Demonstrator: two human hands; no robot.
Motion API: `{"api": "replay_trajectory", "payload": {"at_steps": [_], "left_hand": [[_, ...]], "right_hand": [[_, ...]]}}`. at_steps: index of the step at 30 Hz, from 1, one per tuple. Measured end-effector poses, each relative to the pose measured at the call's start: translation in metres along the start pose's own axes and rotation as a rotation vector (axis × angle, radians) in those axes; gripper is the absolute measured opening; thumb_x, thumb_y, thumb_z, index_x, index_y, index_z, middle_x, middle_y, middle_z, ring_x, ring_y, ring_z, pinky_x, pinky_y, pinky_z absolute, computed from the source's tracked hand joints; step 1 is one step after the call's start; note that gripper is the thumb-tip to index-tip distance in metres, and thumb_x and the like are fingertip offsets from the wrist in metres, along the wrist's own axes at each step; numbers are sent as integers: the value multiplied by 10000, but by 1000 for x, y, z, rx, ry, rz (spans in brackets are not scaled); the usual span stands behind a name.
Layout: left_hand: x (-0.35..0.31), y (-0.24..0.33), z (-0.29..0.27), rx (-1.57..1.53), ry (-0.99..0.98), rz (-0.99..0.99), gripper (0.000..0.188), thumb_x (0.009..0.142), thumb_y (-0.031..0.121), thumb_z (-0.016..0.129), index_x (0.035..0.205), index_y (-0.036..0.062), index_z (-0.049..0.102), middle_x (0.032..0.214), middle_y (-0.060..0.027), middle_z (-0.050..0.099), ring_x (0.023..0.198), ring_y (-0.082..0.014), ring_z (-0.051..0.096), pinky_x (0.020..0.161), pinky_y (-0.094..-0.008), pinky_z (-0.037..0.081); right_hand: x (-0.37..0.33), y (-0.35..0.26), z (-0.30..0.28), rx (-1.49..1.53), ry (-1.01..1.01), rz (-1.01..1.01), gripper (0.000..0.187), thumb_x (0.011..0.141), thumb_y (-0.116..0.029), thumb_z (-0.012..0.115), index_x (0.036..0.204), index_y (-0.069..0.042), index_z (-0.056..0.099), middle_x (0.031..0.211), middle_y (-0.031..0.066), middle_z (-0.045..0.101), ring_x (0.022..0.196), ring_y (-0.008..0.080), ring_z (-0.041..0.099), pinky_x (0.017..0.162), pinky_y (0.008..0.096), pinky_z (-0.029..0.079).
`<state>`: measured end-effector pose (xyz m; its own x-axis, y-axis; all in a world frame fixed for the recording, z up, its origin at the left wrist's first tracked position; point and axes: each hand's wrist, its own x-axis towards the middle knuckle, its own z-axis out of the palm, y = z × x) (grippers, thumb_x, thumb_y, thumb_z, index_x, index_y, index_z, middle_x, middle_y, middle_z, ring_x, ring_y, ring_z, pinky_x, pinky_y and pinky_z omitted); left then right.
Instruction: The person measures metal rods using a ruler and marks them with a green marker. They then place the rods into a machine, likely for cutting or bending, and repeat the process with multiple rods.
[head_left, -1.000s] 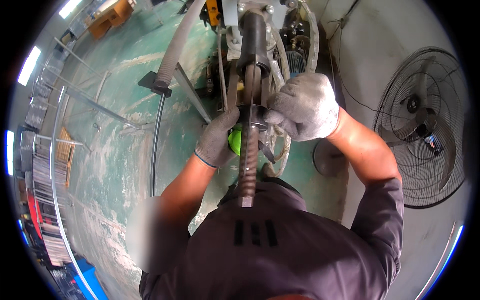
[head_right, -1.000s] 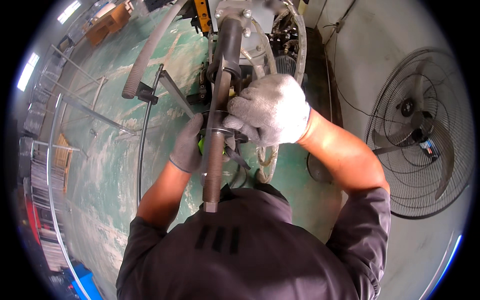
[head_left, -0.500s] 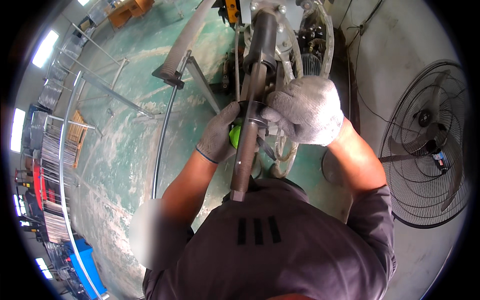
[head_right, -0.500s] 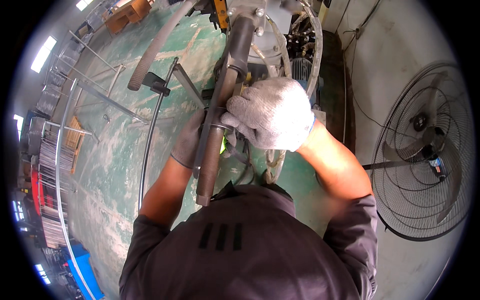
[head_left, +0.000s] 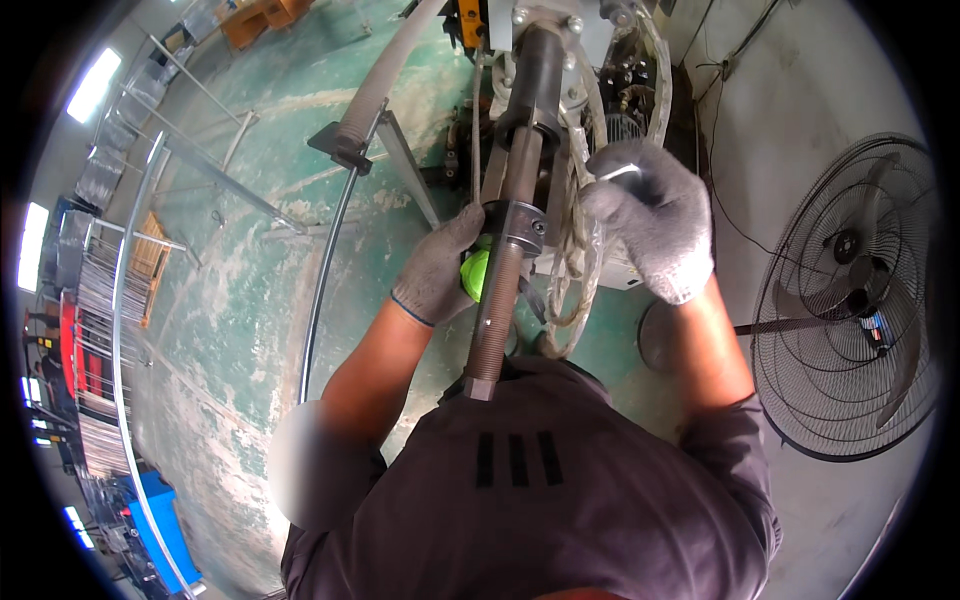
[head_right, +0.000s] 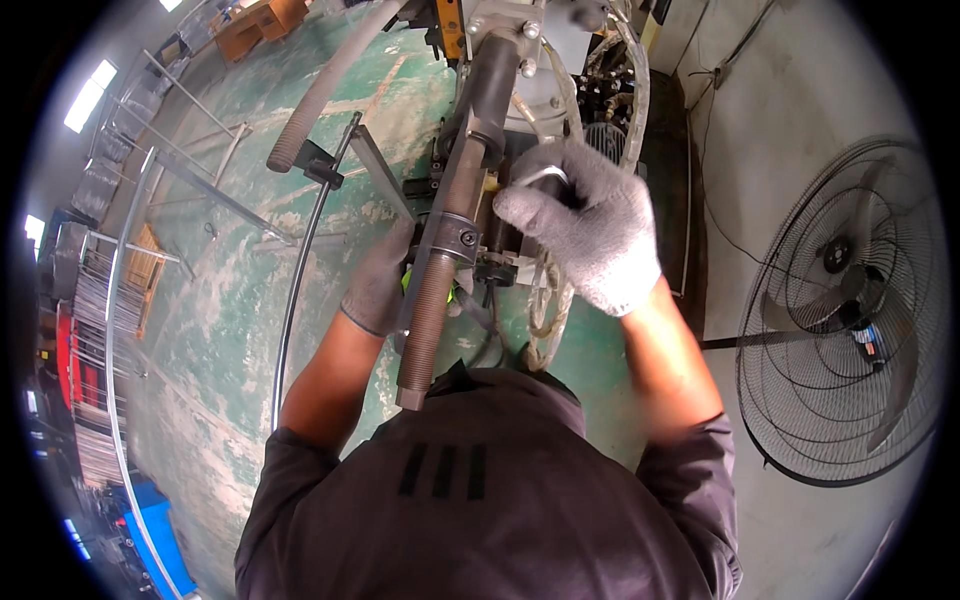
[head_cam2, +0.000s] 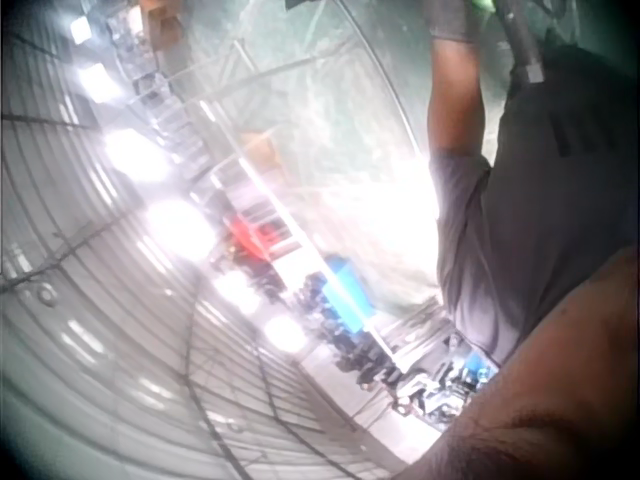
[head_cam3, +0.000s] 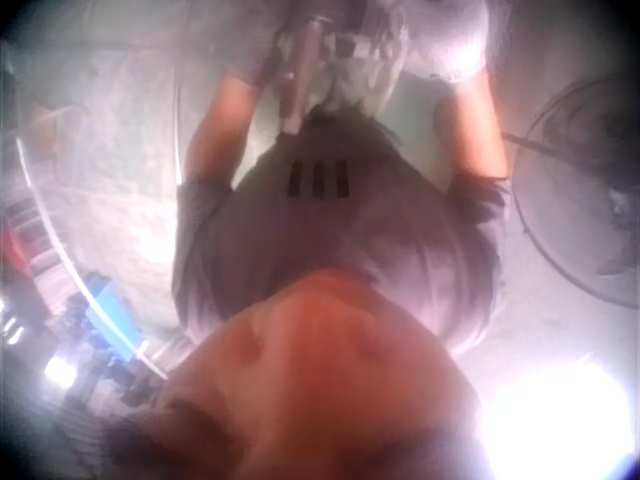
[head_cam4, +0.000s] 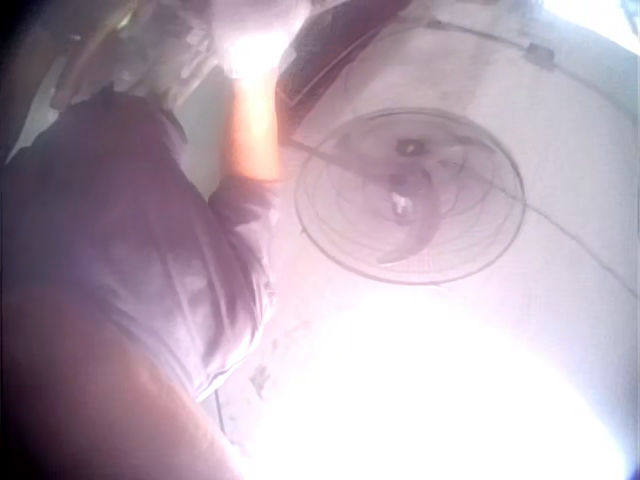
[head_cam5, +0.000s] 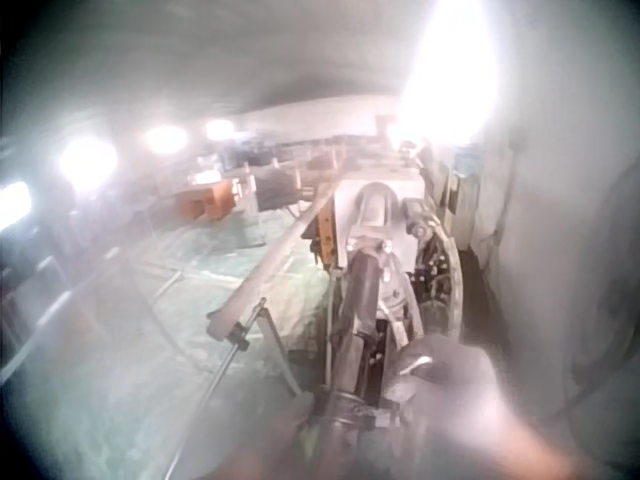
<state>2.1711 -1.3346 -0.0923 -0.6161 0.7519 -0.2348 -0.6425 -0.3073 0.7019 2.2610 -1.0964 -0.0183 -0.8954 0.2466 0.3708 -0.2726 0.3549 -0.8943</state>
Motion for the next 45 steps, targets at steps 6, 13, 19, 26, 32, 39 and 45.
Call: {"api": "replay_trajectory", "payload": {"at_steps": [6, 13, 19, 26, 32, 39, 45], "left_hand": [[-19, -21, -30, 1240, 22, 553, 345, 959, 27, 759, 1292, -15, 682, 1061, -109, 772, 897, -242, 769, 801, -398, 640], [-41, -59, -48, 658, 32, 291, 338, 874, 113, 860, 1180, 35, 740, 1058, -102, 793, 913, -228, 782, 830, -389, 628], [-52, -75, -59, 900, 69, 391, 234, 864, 154, 858, 1064, 73, 767, 1024, -107, 789, 912, -275, 781, 826, -396, 617], [-63, -71, -52, 774, 149, 241, 208, 870, 164, 851, 1036, 68, 770, 973, -96, 782, 895, -263, 771, 820, -386, 610], [-60, -78, -61, 906, 122, 287, 217, 885, 166, 844, 1061, 62, 773, 1024, -85, 790, 914, -229, 768, 832, -386, 608], [-63, -91, -67, 953, 123, 159, 291, 966, 158, 765, 1236, 54, 741, 1137, -99, 780, 1019, -221, 755, 901, -365, 595], [-62, -140, -101, 923, 203, 95, 317, 972, 223, 770, 1246, 64, 756, 1125, -97, 772, 1031, -227, 750, 910, -379, 585]], "right_hand": [[-35, 58, 37, 446, -108, 453, 665, 943, -398, 889, 1387, 29, 638, 904, 31, 683, 662, 68, 571, 557, 217, 430], [-40, 85, 80, 1290, -396, 478, 638, 998, -525, 786, 1285, 35, 681, 877, 42, 683, 591, 63, 485, 516, 242, 349], [-35, 73, 84, 1180, -306, 508, 673, 961, -540, 812, 1283, 41, 703, 911, 42, 711, 623, 58, 509, 541, 244, 369], [-30, 70, 75, 1069, -366, 536, 618, 968, -513, 798, 1265, 24, 722, 983, 64, 750, 706, 85, 600, 593, 256, 438], [-30, 59, 75, 1009, -320, 558, 615, 989, -509, 780, 1279, 28, 704, 963, 61, 741, 675, 87, 588, 563, 248, 425], [-45, 88, 56, 904, -362, 435, 841, 1013, -660, 692, 1403, 84, 644, 748, 9, 627, 547, 54, 455, 492, 240, 316], [-79, 167, 25, 535, -149, 608, 815, 1024, -612, 708, 1473, 63, 626, 977, 38, 720, 629, 71, 546, 538, 241, 384]]}}
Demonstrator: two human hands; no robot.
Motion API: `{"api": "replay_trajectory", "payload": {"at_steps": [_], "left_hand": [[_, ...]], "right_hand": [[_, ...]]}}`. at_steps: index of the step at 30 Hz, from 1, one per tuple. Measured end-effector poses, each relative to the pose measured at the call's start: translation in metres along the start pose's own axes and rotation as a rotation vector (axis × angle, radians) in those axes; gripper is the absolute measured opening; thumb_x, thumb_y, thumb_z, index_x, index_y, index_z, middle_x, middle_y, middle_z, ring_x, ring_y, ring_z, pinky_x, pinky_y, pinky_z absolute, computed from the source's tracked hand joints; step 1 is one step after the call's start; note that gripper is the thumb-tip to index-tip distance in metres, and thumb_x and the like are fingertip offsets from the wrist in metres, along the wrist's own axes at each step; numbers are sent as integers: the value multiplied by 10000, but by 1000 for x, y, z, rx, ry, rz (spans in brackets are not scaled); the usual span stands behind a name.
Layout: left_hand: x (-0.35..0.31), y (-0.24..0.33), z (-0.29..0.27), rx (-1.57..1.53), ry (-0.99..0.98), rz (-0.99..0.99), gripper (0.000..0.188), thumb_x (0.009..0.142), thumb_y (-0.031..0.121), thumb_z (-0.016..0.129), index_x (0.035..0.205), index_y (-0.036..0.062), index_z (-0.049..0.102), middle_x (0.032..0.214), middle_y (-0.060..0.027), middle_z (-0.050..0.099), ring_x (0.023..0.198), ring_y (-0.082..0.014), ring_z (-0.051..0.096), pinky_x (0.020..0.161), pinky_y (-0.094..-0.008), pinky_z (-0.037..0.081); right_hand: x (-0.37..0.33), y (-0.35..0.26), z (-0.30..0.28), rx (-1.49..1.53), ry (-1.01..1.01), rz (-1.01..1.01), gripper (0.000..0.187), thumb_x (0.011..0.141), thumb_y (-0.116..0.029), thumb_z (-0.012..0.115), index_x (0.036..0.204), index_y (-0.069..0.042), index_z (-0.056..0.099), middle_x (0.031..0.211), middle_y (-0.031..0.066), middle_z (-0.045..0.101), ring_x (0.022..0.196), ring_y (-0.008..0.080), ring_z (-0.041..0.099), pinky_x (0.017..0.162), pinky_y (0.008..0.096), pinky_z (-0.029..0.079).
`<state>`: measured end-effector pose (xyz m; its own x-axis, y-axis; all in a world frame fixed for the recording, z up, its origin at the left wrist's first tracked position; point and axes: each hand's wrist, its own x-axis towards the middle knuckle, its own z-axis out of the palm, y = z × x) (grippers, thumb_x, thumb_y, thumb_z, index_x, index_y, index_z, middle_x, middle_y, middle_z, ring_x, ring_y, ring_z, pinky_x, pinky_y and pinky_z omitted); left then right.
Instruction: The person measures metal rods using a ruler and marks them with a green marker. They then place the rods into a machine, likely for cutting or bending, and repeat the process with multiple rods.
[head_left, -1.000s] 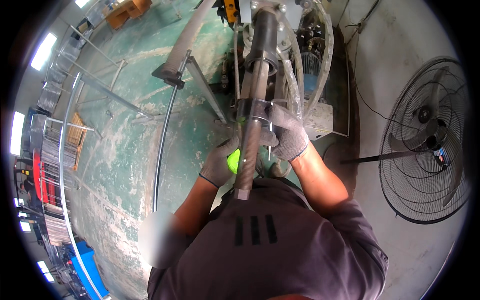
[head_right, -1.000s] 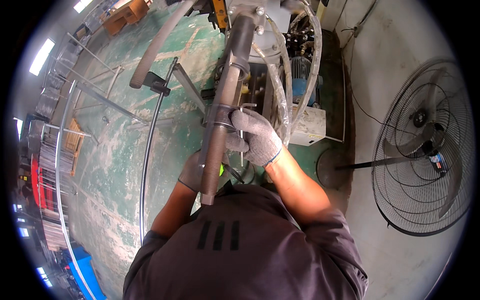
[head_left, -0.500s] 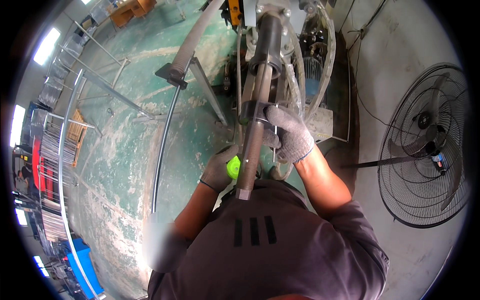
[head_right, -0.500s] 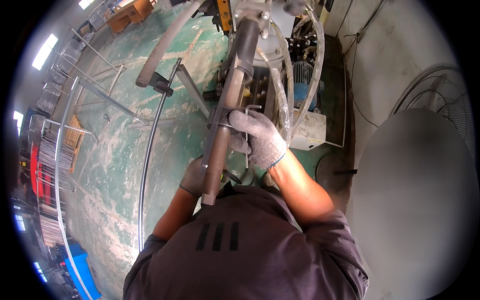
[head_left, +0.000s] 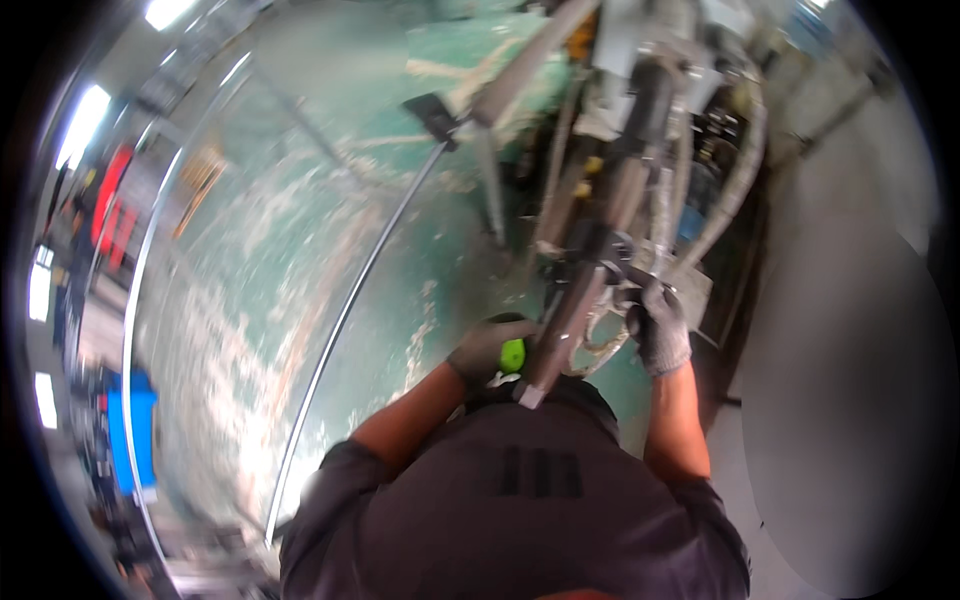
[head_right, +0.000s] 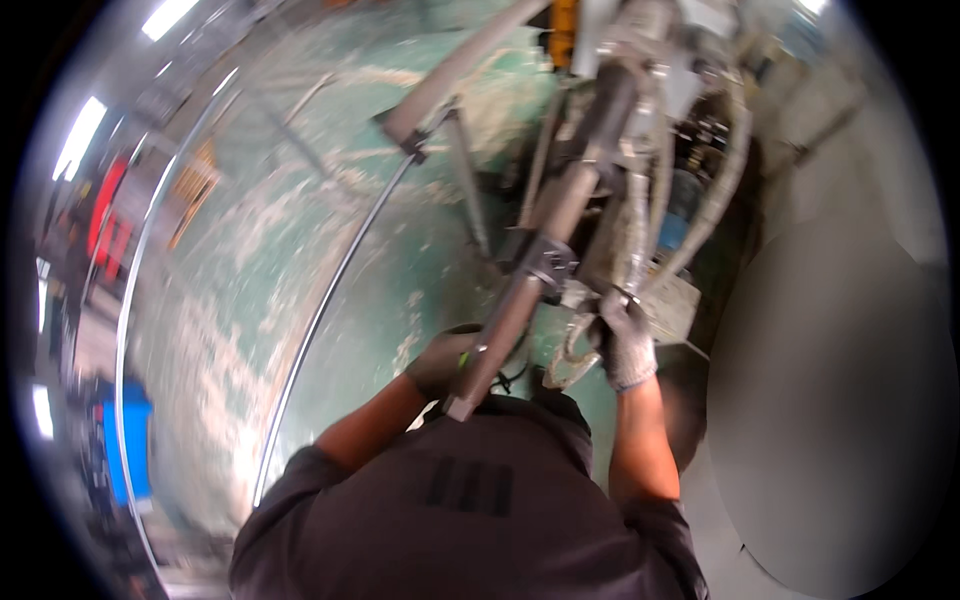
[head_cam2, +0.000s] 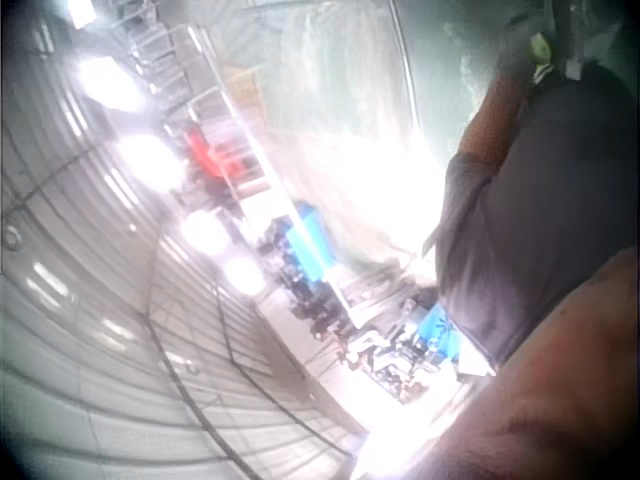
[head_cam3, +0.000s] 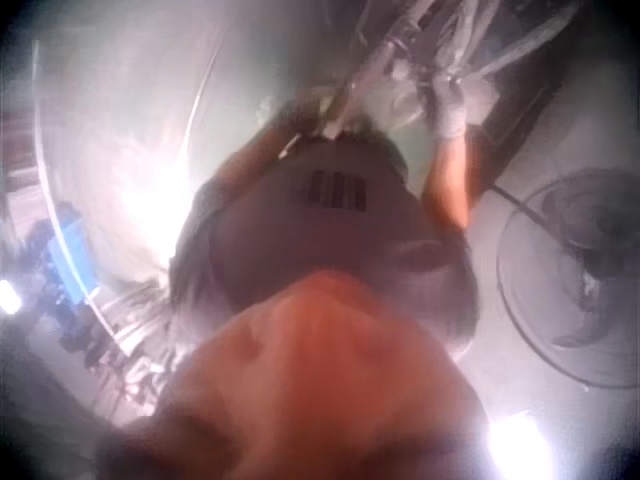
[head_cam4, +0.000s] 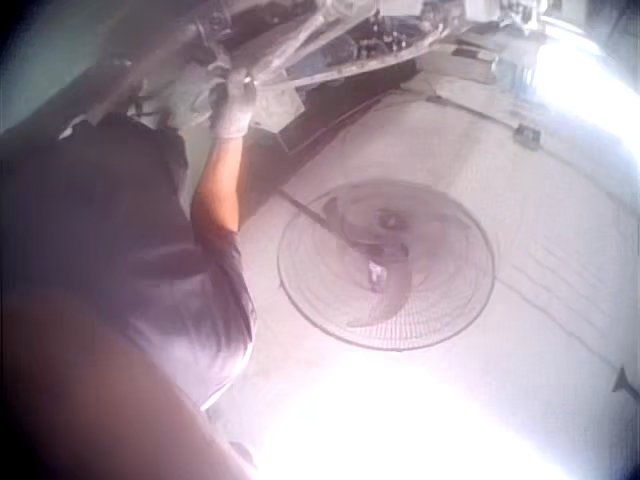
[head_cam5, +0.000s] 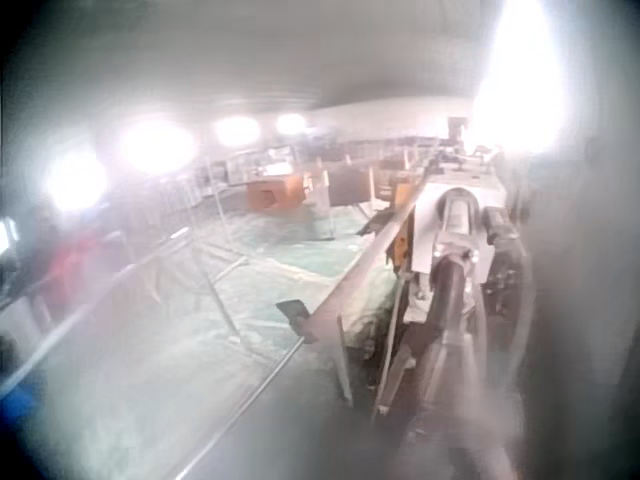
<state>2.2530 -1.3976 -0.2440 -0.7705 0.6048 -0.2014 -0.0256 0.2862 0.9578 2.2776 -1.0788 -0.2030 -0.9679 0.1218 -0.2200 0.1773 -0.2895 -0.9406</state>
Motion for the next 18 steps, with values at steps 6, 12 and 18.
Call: {"api": "replay_trajectory", "payload": {"at_steps": [6, 12, 18], "left_hand": [[0, -29, 65, -261, 380, -296, 269, 1007, 261, 725, 1128, 29, 789, 1092, -36, 754, 1001, -158, 711, 868, -336, 567], [-69, -91, 154, -566, 715, -256, 281, 989, 184, 744, 1200, 0, 773, 1107, -56, 770, 970, -188, 739, 876, -368, 593], [-175, -39, 194, -937, 1113, -501, 248, 971, 92, 721, 1175, -47, 747, 964, -107, 760, 868, -200, 748, 780, -353, 613]], "right_hand": [[31, 79, -10, -56, -13, 344, 513, 1103, -547, 626, 1238, -63, 727, 892, 37, 686, 550, 74, 506, 491, 235, 369], [27, 127, 22, -212, -482, 693, 325, 1111, -340, 588, 1058, -59, 742, 817, 77, 661, 525, 99, 479, 476, 285, 351], [-6, 148, 63, -451, -750, 712, 369, 1071, -376, 642, 1244, -54, 689, 845, 79, 678, 553, 104, 523, 472, 274, 379]]}}
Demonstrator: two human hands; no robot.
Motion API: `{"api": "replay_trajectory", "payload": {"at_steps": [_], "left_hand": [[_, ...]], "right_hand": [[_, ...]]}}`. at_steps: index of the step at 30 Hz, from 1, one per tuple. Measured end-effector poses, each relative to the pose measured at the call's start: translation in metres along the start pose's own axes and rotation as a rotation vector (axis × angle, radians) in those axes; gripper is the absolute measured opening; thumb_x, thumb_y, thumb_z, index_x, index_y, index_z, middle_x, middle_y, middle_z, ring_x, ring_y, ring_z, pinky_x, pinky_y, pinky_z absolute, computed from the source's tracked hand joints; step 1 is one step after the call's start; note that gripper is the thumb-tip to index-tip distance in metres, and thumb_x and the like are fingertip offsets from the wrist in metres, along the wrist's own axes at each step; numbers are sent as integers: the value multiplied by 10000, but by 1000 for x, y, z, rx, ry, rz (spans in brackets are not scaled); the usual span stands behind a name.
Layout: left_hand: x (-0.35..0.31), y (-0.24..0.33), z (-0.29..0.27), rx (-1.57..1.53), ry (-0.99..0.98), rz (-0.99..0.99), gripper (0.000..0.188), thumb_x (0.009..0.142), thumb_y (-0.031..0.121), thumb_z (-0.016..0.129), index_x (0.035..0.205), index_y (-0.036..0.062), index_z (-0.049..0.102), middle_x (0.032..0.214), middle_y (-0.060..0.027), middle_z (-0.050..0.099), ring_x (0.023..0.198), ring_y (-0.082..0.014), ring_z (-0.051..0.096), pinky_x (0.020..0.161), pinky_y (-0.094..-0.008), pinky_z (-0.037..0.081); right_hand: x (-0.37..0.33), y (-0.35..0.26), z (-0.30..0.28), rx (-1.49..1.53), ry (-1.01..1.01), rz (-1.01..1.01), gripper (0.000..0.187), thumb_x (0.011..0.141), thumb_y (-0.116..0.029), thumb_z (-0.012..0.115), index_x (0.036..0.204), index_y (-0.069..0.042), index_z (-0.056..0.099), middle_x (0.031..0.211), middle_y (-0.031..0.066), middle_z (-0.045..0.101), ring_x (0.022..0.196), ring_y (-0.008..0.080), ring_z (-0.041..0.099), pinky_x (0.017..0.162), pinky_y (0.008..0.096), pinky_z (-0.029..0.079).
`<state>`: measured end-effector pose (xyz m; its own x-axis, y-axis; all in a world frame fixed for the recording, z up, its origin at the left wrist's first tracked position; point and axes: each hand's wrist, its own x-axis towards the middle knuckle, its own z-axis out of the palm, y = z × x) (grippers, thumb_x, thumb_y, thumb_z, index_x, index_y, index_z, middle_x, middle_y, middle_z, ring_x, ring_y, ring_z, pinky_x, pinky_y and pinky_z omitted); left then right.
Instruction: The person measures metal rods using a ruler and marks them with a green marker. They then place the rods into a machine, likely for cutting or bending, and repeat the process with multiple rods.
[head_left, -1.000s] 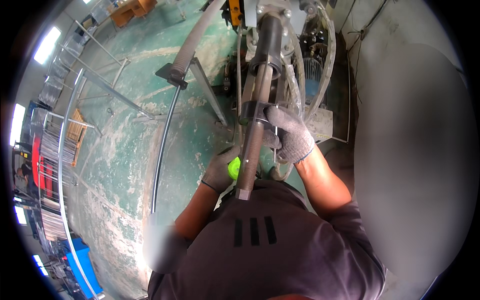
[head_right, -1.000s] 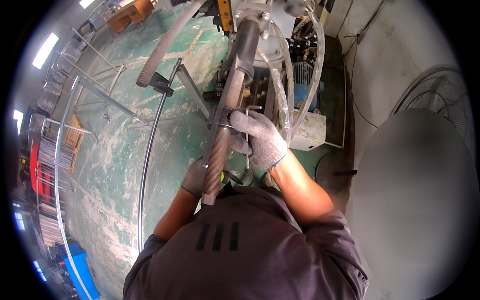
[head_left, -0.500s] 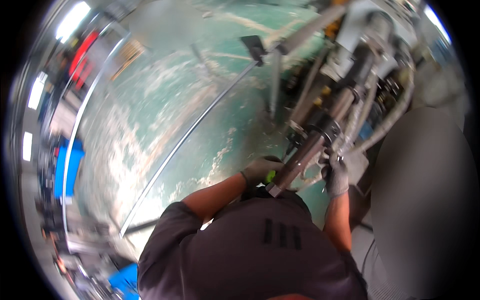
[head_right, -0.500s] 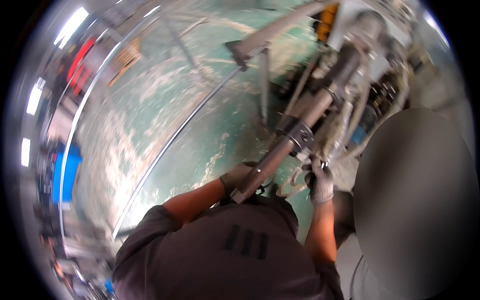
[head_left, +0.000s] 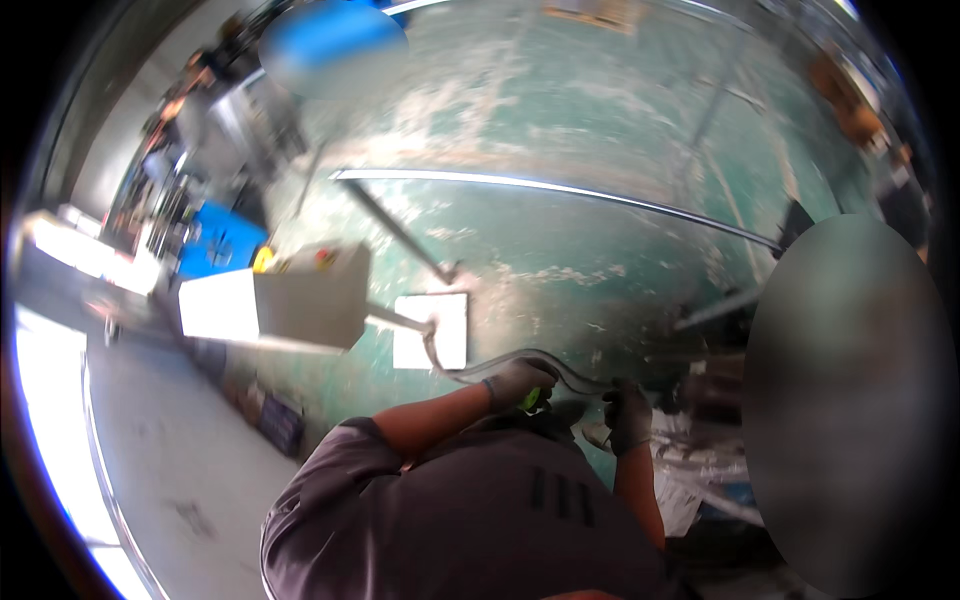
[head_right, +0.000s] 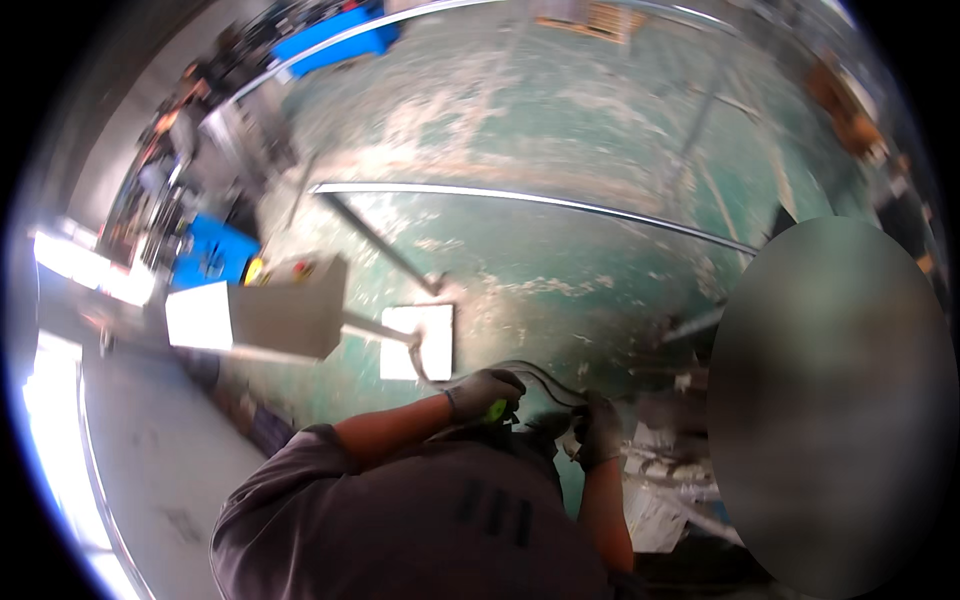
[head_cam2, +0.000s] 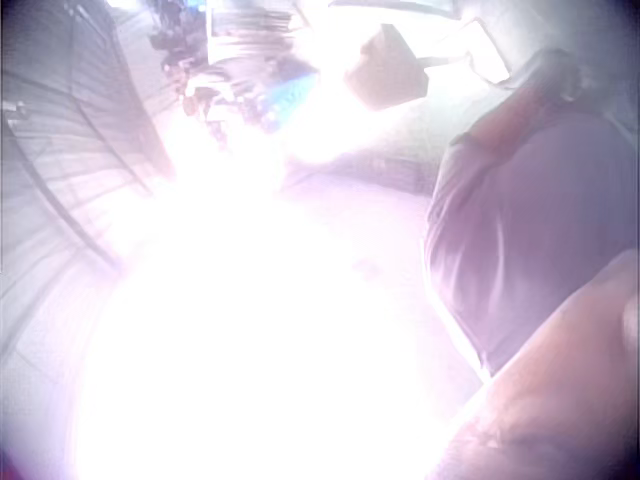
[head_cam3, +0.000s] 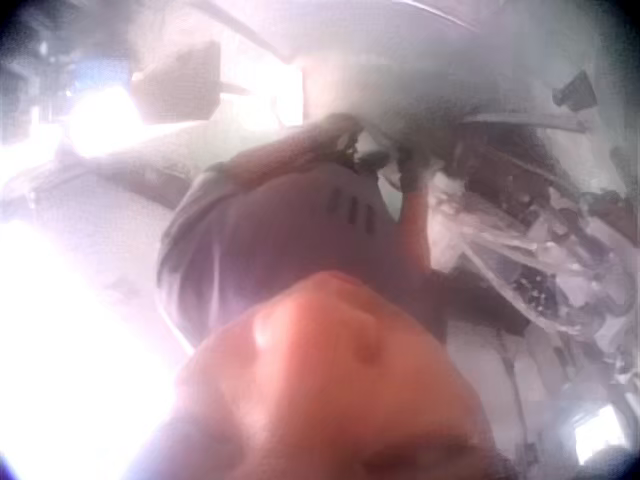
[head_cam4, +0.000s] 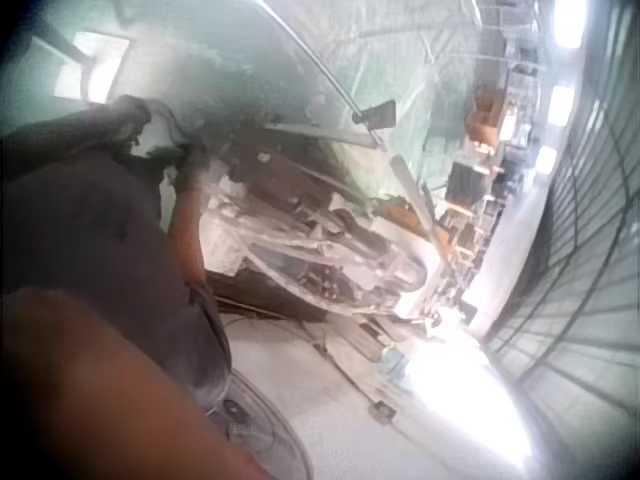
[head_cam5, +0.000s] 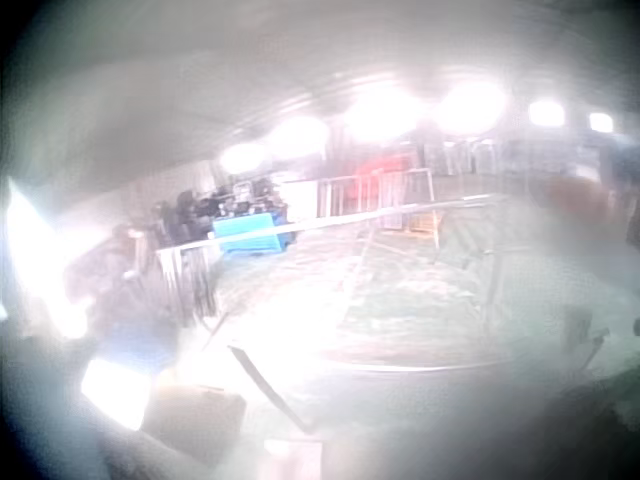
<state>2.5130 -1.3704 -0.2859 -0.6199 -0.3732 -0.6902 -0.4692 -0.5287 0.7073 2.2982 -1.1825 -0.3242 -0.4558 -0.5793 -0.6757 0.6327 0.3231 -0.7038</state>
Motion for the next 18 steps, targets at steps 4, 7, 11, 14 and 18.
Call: {"api": "replay_trajectory", "payload": {"at_steps": [4, 7, 11, 14, 18], "left_hand": [[-50, -51, -39, 266, 79, 229, 252, 940, 83, 732, 1157, -42, 766, 1136, -143, 763, 976, -235, 758, 868, -363, 613], [-103, -83, -73, 415, 126, 341, 305, 914, 106, 750, 1194, -12, 770, 1201, -149, 747, 982, -233, 759, 892, -361, 612], [-160, -156, -154, 54, 219, 190, 444, 877, 211, 776, 1274, 13, 765, 1210, -127, 756, 1104, -224, 727, 946, -376, 590], [-204, -213, -213, -245, 340, 10, 516, 864, 224, 774, 1326, -3, 742, 1191, -123, 766, 1126, -209, 708, 939, -369, 577], [-287, -289, -274, -439, 525, -40, 503, 889, 183, 750, 1337, -43, 725, 1171, -141, 772, 1099, -204, 700, 929, -356, 567]], "right_hand": [[4, 14, 47, -97, -90, 65, 353, 1080, -406, 653, 1182, -70, 689, 828, 69, 673, 568, 110, 537, 474, 279, 371], [8, 35, 95, -258, -159, 82, 331, 1084, -413, 652, 1083, -83, 682, 798, 55, 667, 565, 113, 536, 488, 278, 372], [6, 77, 200, -452, -239, 32, 281, 1068, -382, 677, 998, -109, 678, 768, 17, 646, 562, 98, 526, 506, 276, 388], [0, 122, 279, -585, -322, -22, 270, 1049, -373, 698, 966, -118, 675, 765, 5, 641, 560, 88, 523, 519, 274, 403], [-4, 192, 342, -750, -292, -6, 276, 1035, -356, 675, 979, -87, 691, 790, 47, 675, 544, 127, 544, 530, 318, 436]]}}
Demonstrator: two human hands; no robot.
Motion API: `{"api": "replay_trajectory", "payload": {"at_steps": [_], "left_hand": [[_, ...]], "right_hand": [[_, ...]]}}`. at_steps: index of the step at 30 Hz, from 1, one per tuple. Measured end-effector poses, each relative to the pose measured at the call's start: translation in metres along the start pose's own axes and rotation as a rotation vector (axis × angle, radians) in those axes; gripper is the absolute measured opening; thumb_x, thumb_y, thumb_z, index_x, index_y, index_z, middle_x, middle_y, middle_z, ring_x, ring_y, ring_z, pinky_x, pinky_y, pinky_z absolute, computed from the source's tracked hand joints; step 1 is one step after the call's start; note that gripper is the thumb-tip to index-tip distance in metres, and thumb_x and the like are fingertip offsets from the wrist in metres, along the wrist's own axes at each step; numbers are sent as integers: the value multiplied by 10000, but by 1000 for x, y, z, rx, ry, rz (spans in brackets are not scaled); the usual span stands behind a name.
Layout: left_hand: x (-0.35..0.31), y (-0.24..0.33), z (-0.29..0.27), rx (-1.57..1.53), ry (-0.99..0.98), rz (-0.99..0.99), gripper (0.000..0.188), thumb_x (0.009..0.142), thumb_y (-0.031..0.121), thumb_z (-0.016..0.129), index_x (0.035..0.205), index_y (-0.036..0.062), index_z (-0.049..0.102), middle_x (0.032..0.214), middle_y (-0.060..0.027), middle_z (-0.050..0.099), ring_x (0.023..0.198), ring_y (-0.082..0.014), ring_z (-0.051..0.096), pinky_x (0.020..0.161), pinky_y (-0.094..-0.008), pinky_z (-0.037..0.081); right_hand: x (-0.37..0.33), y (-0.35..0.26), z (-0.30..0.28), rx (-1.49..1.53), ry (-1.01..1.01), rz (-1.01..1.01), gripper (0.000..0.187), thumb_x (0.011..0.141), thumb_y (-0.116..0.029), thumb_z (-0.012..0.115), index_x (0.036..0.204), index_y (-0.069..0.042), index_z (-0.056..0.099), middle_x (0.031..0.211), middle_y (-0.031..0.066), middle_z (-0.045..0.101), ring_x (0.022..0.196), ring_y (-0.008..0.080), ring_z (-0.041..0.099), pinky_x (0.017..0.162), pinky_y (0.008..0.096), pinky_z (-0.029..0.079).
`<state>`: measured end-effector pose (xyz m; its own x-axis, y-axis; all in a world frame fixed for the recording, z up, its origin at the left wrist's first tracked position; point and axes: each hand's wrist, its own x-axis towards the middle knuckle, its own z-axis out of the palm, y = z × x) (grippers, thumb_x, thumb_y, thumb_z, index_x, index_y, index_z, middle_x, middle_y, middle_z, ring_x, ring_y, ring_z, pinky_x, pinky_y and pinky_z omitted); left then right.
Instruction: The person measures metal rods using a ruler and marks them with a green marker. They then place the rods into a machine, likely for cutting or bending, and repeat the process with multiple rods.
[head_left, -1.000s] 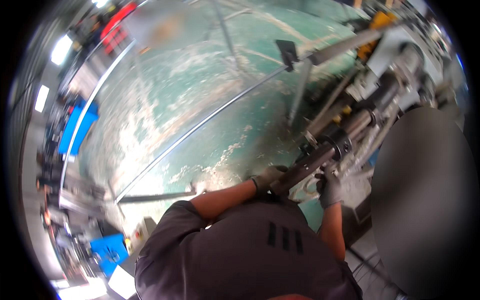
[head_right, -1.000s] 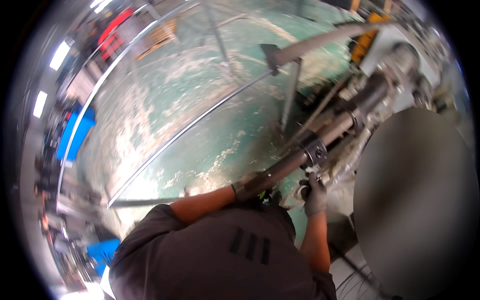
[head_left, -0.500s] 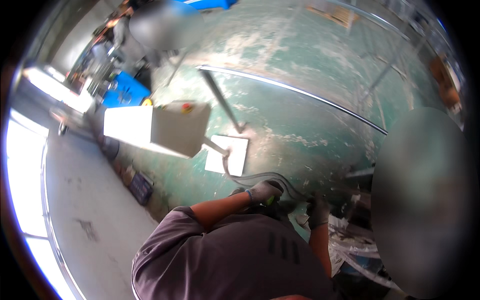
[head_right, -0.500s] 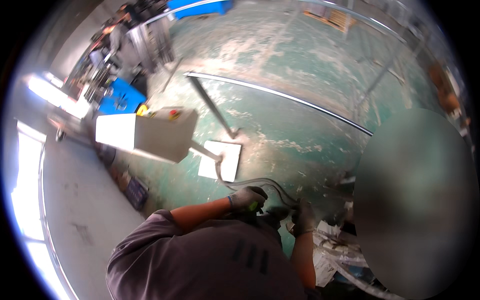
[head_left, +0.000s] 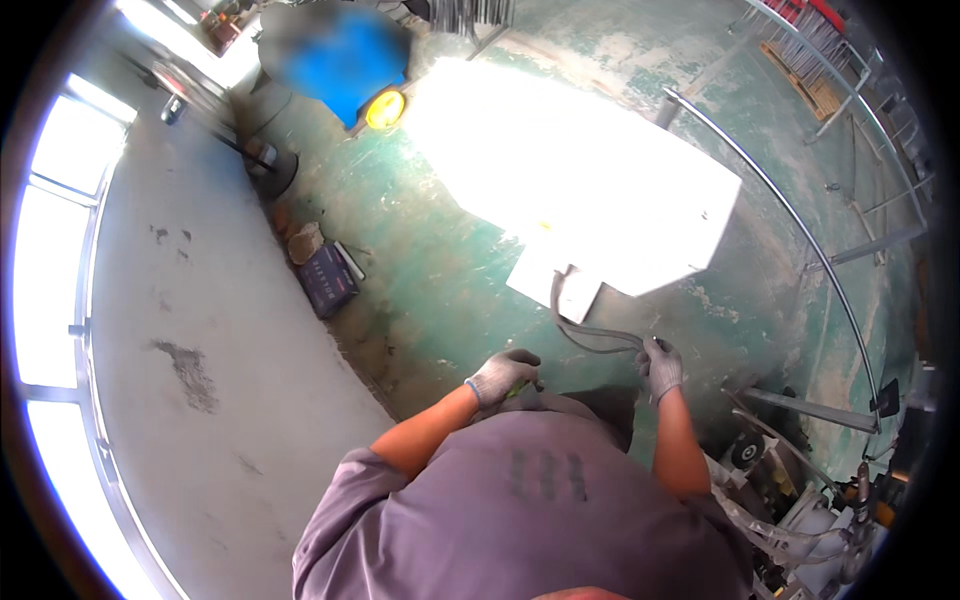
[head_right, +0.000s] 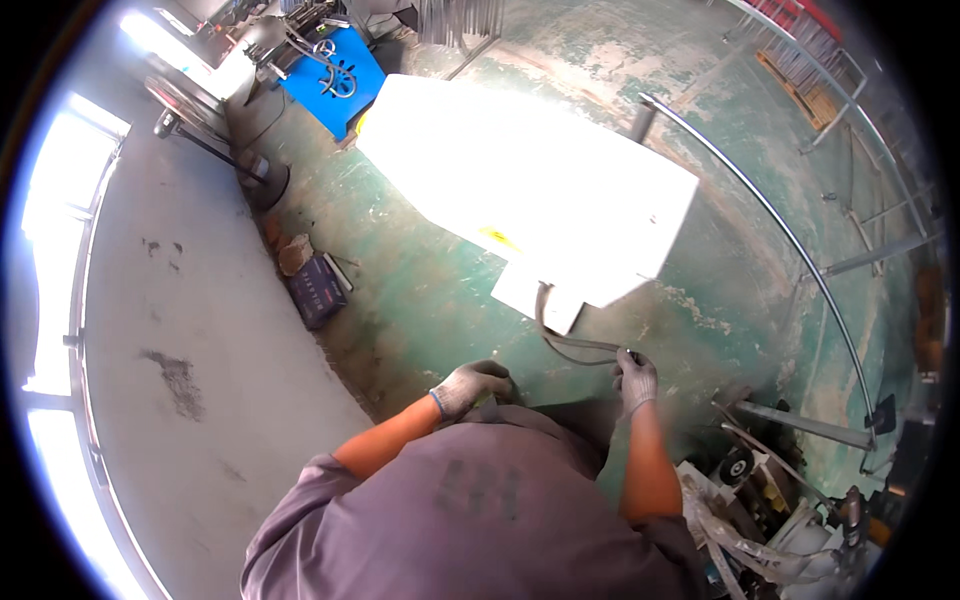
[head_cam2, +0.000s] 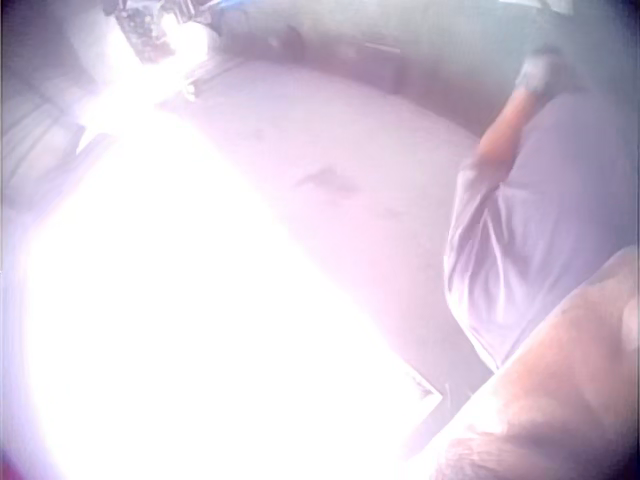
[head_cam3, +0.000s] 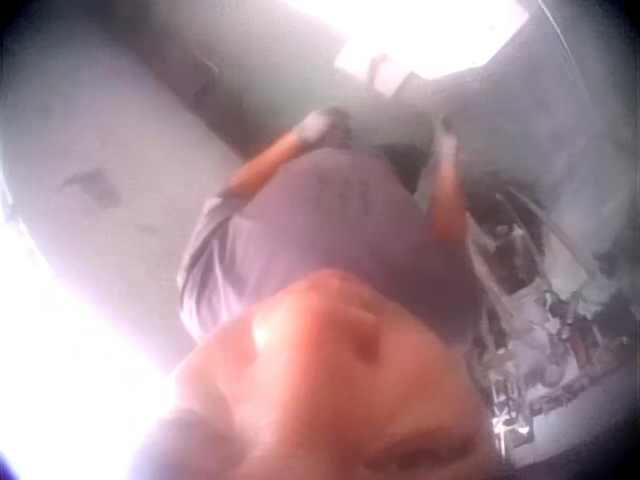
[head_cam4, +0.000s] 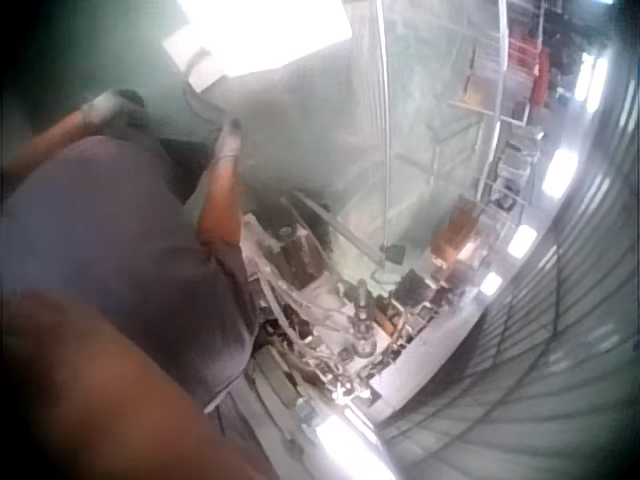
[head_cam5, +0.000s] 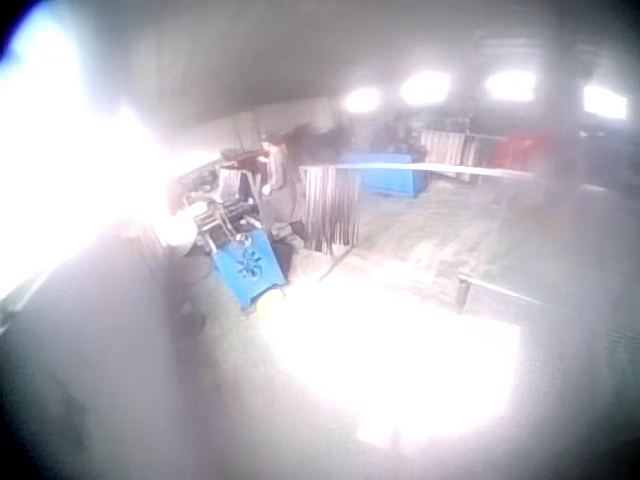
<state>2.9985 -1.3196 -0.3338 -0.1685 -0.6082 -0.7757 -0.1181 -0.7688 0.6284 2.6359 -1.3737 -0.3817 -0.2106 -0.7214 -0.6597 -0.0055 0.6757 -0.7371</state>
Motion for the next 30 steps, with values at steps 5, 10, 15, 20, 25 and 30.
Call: {"api": "replay_trajectory", "payload": {"at_steps": [5, 10, 15, 20, 25, 30], "left_hand": [[-40, 5, -126, -48, 70, 45, 503, 893, 152, 752, 1352, -50, 713, 1193, -159, 765, 1122, -228, 705, 1001, -341, 548], [6, 17, -214, -226, 44, 81, 520, 886, 111, 746, 1372, -68, 690, 1216, -147, 761, 1143, -230, 713, 1008, -337, 552], [69, 65, -319, -140, 68, 47, 336, 928, 50, 739, 1252, -37, 748, 1318, -202, 720, 1114, -268, 743, 1009, -377, 591], [68, 170, -427, 234, 29, 219, 551, 926, 17, 732, 1444, -100, 587, 1218, -207, 754, 1036, -279, 761, 897, -382, 612], [204, 187, -516, 470, -248, 431, 483, 928, 64, 724, 1379, -91, 646, 1330, -197, 729, 1164, -329, 739, 945, -410, 608], [257, 345, -462, 1060, -542, 865, 519, 931, 97, 746, 1422, -44, 655, 1313, -168, 725, 1143, -302, 722, 923, -402, 603]], "right_hand": [[41, 55, 69, -569, 3, 105, 276, 1027, -317, 656, 1078, -50, 705, 816, 73, 688, 560, 176, 587, 525, 361, 460], [26, 38, 151, -583, -17, 224, 291, 1005, -289, 663, 1139, -33, 702, 849, 99, 707, 640, 202, 643, 579, 369, 488], [100, 75, 234, -507, 82, 224, 280, 1005, -244, 648, 1186, -37, 705, 894, 115, 722, 710, 215, 664, 648, 374, 508], [163, 59, 338, -362, 150, 155, 287, 1005, -199, 634, 1233, -41, 708, 939, 131, 737, 781, 227, 684, 717, 380, 527], [199, -24, 427, -121, 161, 63, 310, 1005, -154, 619, 1280, -45, 711, 984, 147, 753, 851, 240, 705, 786, 385, 547], [205, -21, 474, 83, 312, 142, 346, 1004, -109, 604, 1327, -49, 714, 1029, 163, 768, 922, 253, 725, 855, 390, 567]]}}
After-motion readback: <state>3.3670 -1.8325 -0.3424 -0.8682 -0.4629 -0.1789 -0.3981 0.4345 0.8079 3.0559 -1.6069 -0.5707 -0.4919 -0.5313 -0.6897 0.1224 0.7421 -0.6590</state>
